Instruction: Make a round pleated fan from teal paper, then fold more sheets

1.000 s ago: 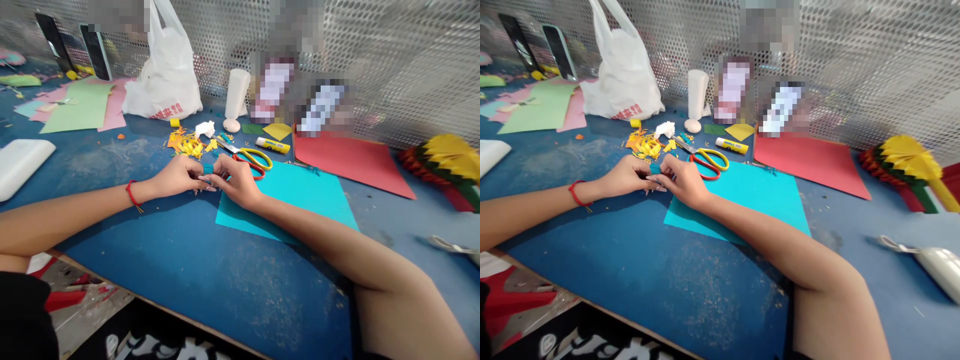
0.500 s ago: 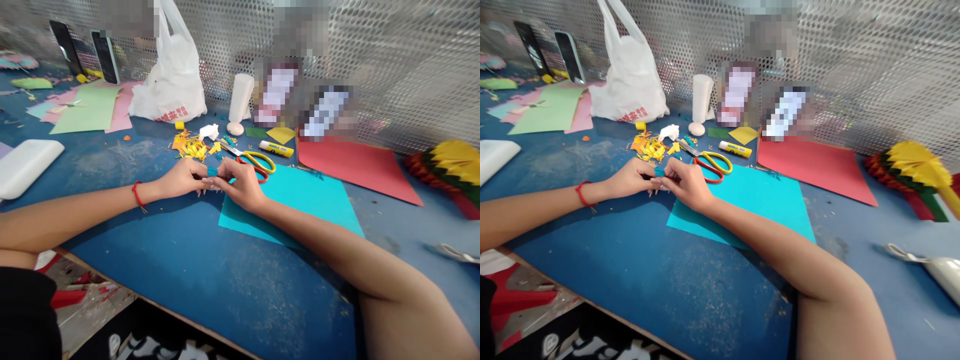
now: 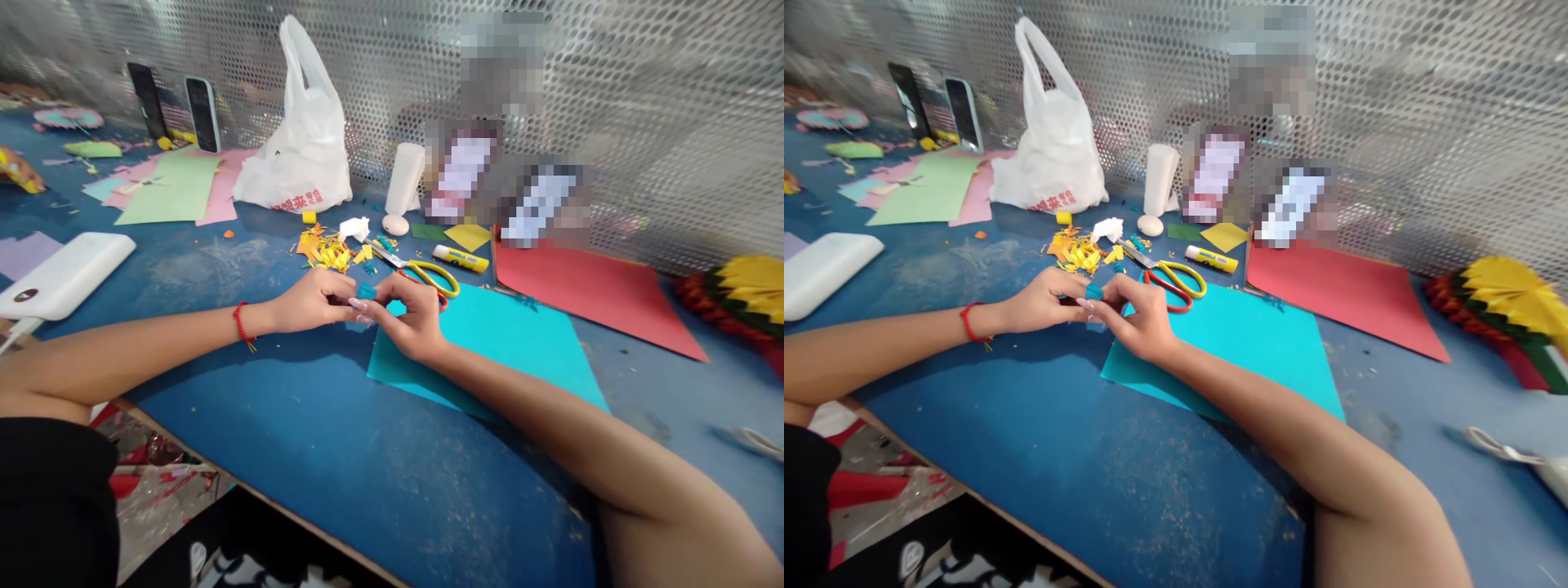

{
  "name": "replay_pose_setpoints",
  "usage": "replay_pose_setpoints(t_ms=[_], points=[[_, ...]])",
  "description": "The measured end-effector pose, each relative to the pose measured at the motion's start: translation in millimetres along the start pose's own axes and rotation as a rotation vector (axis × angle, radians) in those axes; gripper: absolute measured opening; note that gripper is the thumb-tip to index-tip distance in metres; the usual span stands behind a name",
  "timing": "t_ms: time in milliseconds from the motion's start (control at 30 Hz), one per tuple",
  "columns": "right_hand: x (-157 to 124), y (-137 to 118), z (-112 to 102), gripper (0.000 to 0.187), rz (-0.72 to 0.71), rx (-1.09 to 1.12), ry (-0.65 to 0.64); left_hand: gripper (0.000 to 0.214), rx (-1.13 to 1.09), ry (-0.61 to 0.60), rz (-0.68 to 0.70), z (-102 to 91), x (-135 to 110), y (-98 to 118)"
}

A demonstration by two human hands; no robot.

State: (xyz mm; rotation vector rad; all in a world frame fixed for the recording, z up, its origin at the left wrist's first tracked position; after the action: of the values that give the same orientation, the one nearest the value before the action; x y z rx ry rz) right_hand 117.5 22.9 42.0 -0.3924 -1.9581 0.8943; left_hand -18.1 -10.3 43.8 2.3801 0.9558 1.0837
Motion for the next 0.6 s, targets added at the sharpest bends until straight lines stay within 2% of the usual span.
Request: replay_pose_setpoints(t_ms=[100, 200, 333, 400, 500, 600], points=[[1, 6, 6, 0.034, 0.087, 0.014, -0.099, 0.041, -0.057, -0.057, -0.024, 2.9, -1, -5], [0, 9, 13, 0.032, 0.119, -0.062, -0.228, 0.03, -0.2, -0.114, -0.082, 8.7, -4, -11], [1, 8, 15, 0.039, 0.122, -0.054, -0.253, 0.022, -0.296, -0.162, -0.107, 14.5, -5, -11], [2, 6, 13, 0.041, 0.135, -0.011, -0.223, 0.022, -0.193, -0.093, -0.038, 9.5, -3, -5], [4, 3, 9, 0.043, 0.127, -0.004, -0.176, 0.023, 0.024, 0.08, 0.069, -1.2, -4, 7], [5, 2, 7, 0.047, 0.111, -0.03, -0.158, 0.025, 0.055, 0.094, -0.012, 0.6, -7, 6]])
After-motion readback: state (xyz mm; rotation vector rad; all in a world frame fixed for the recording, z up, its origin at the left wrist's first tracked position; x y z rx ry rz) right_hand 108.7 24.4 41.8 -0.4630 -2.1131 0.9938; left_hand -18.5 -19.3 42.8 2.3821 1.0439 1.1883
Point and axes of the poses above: each hand's wrist, its own x-axis towards the middle knuckle, its own z-axis out of the palm, y = z × x, the point moved 7 cm from there along x, towards the middle knuckle, and after that the axes turned 8 degrees about z, right-handed, at the moved point
